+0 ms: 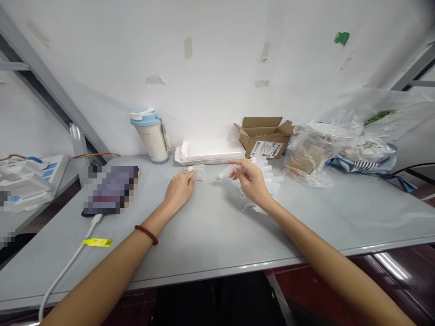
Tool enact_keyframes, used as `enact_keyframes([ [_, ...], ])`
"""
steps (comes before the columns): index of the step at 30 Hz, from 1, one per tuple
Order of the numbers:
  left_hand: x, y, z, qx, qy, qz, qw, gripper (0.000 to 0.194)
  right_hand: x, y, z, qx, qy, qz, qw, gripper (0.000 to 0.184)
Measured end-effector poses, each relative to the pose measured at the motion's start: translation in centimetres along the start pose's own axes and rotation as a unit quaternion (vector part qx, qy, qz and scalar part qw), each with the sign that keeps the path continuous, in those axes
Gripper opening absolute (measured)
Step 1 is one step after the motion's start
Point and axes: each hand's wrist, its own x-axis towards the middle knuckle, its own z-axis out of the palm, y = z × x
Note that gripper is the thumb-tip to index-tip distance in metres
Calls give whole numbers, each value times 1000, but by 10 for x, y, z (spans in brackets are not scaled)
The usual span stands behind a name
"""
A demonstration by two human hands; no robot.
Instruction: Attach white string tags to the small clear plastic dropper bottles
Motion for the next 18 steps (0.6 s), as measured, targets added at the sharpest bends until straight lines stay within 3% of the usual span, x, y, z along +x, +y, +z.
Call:
enact_keyframes([
  [4, -2, 9, -7, -157, -16, -21, 987, 40, -1, -3, 1, 124, -9, 94, 988, 19],
  [7, -6, 21, -12, -321, -114, -54, 939, 42, -1, -5, 2, 181, -11, 127, 975, 21],
  [10, -9, 29, -13, -390, -178, -57, 902, 40, -1, -7, 2, 201, -1, 133, 971, 24],
  [13, -10, 30, -13, -403, -172, -63, 896, 38, -1, -10, 1, 195, 12, 132, 972, 25],
  [18, -10, 28, -15, -379, -131, -54, 914, 29, -1, -12, 1, 183, 20, 143, 972, 22],
])
